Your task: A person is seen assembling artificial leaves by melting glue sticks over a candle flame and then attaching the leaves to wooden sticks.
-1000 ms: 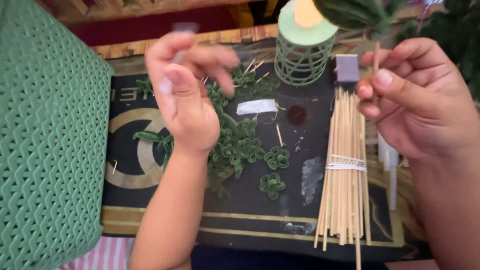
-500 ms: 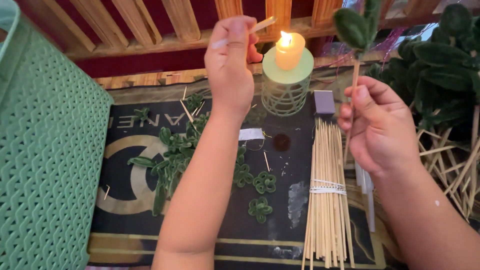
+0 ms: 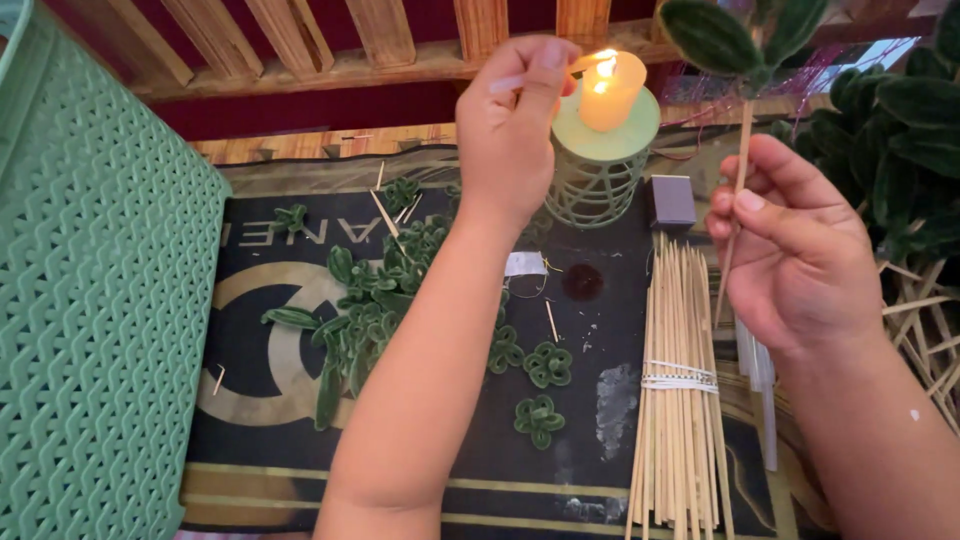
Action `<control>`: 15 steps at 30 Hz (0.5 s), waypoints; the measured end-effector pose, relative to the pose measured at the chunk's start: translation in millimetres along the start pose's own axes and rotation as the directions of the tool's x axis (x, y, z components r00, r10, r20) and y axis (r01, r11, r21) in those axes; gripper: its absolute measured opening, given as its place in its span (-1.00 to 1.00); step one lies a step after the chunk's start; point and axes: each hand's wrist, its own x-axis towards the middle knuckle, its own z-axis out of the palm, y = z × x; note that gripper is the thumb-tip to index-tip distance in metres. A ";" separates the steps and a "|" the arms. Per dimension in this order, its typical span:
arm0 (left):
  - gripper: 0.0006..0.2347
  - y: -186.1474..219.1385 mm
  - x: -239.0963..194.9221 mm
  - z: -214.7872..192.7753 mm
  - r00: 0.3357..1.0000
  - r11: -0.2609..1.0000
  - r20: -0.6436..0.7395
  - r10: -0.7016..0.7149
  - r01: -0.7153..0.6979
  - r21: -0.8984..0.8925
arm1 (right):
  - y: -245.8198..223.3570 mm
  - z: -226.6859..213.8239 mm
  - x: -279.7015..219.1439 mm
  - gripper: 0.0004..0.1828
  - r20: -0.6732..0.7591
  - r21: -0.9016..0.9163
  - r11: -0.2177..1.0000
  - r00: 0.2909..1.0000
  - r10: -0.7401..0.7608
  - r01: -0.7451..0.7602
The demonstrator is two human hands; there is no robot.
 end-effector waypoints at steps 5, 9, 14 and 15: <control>-0.72 0.1 -1.9 1.6 0.998 0.998 0.045 0.033 -0.036 0.047 | 5.1 -1.9 0.7 -0.64 0.092 -0.037 0.999 0.996 -0.004 0.008; -0.75 -3.5 -1.7 3.0 0.998 0.996 0.035 0.059 -0.061 0.072 | 7.3 -2.1 0.0 -0.81 0.110 -0.054 0.998 0.994 0.016 -0.010; -0.75 -4.5 -0.8 2.5 0.997 0.997 0.021 0.069 -0.069 0.032 | 2.4 9.2 -4.9 -0.90 0.154 -0.074 0.996 0.986 0.061 -0.050; -0.75 -4.0 -0.7 2.5 0.997 0.997 0.020 0.069 -0.070 0.032 | 1.7 10.1 -4.9 -0.90 0.155 -0.075 0.996 0.986 0.061 -0.050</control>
